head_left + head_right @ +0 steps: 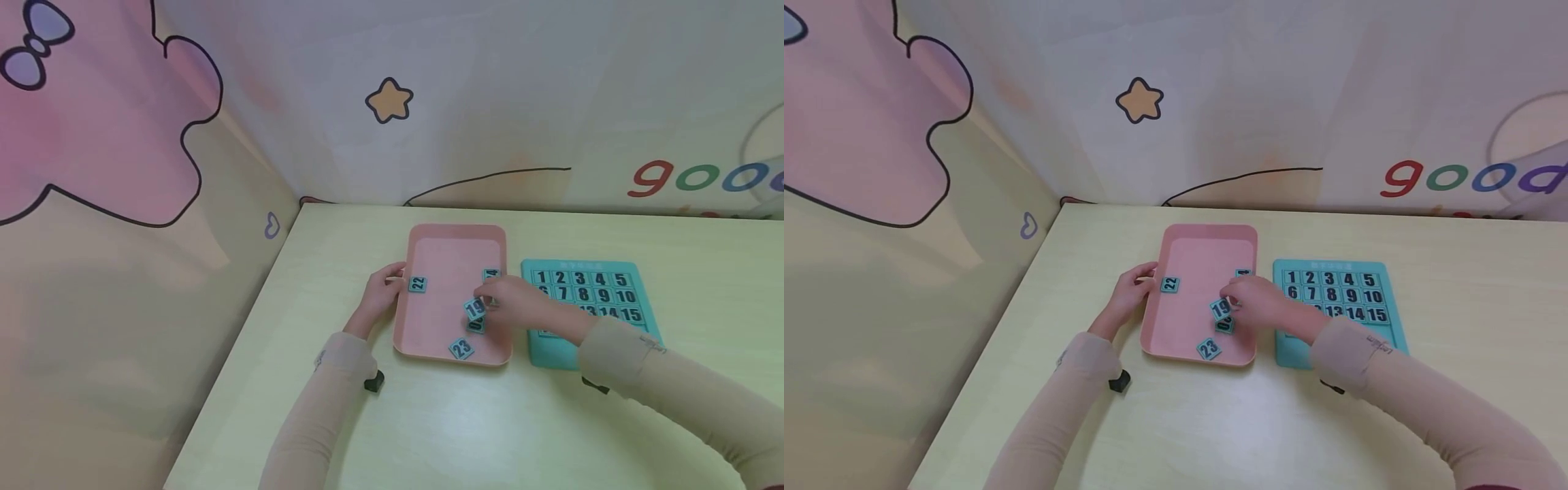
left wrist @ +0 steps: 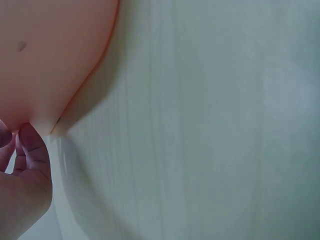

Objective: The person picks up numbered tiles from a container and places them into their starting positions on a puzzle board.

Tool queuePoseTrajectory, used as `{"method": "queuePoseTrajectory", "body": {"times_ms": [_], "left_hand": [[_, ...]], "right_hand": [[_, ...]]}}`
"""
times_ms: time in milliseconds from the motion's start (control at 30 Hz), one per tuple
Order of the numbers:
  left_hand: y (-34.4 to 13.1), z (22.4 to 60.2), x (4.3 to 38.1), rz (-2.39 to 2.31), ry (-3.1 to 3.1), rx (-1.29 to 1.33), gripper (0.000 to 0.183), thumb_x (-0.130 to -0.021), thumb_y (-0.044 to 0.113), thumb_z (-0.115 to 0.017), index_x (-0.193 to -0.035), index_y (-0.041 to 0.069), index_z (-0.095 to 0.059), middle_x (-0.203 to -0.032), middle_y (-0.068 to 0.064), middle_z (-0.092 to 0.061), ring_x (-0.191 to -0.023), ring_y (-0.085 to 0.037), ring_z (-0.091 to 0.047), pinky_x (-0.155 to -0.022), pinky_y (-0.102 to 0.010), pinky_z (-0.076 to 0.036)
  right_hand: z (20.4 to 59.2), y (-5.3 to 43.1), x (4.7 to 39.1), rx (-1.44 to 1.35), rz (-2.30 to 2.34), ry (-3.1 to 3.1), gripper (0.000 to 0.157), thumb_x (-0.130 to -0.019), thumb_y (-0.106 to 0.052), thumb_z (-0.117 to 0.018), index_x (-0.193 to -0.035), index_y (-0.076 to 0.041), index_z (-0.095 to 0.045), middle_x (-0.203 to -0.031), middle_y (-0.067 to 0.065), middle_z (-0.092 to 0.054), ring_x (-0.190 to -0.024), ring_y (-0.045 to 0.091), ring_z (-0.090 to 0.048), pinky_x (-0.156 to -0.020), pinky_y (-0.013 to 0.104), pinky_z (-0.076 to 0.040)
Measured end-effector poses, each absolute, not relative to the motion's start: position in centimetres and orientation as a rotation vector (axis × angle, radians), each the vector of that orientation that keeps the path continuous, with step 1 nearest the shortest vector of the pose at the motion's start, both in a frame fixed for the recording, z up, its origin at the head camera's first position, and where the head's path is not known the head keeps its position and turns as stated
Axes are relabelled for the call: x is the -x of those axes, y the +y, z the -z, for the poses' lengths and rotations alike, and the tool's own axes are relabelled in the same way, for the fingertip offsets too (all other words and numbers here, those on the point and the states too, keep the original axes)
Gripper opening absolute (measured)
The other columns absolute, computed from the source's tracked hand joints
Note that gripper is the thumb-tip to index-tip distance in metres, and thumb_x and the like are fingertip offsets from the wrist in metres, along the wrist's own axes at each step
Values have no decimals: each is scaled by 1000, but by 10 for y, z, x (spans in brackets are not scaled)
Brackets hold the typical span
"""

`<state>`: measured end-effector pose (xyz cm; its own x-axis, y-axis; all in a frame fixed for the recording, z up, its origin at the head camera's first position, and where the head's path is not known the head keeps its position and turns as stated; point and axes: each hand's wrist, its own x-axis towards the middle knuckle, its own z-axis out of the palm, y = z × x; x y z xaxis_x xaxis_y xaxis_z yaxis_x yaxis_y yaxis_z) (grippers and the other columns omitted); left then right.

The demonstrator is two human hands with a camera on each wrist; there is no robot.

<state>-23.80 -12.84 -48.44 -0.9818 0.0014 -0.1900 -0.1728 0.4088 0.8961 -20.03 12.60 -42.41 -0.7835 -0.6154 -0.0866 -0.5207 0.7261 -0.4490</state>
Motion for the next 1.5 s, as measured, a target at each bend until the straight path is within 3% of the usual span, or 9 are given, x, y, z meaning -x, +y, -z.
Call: {"method": "queuePoseTrajectory", "body": {"times_ms": [100,367,833,1000,1267,1500], "left_hand": [[-129,484,237,-1617,2504,152,42,-84,9,-48,-125,13,-50,-115,-9,-52,-89,-19,-54,-78,-27,-48],[-129,484,237,-1596,2504,180,41,-84,10,-48,-125,14,-50,-115,-8,-52,-89,-19,-53,-77,-26,-47],[-130,486,237,-1591,2519,173,41,-85,10,-48,-125,14,-50,-115,-8,-53,-91,-21,-55,-80,-28,-48],[-129,486,237,-1594,2518,180,41,-85,9,-48,-125,14,-50,-116,-8,-53,-93,-21,-54,-79,-28,-47],[-128,485,238,-1594,2517,171,41,-85,10,-48,-125,13,-50,-116,-9,-53,-91,-21,-54,-78,-27,-48],[-127,484,237,-1604,2518,165,41,-84,9,-48,-125,13,-50,-115,-9,-53,-91,-20,-54,-77,-27,-47]], "right_hand": [[415,144,198,831,621,2727,36,-74,-14,-67,-109,-5,-62,-86,0,-60,-77,15,-51,-64,25,-46],[404,196,190,750,548,2820,34,-74,-11,-66,-106,-2,-61,-85,3,-61,-75,14,-52,-66,30,-50],[425,268,175,578,495,2846,37,-74,-11,-65,-105,7,-59,-86,9,-64,-73,16,-53,-66,36,-50],[431,285,172,546,439,2833,36,-73,-10,-65,-104,8,-59,-84,12,-64,-72,18,-54,-65,38,-50],[447,301,164,496,402,2815,40,-73,-11,-65,-107,10,-58,-102,26,-60,-92,38,-57,-76,48,-47],[455,302,160,505,408,2836,40,-72,-11,-66,-104,11,-59,-97,25,-61,-86,33,-58,-73,47,-47]]}}
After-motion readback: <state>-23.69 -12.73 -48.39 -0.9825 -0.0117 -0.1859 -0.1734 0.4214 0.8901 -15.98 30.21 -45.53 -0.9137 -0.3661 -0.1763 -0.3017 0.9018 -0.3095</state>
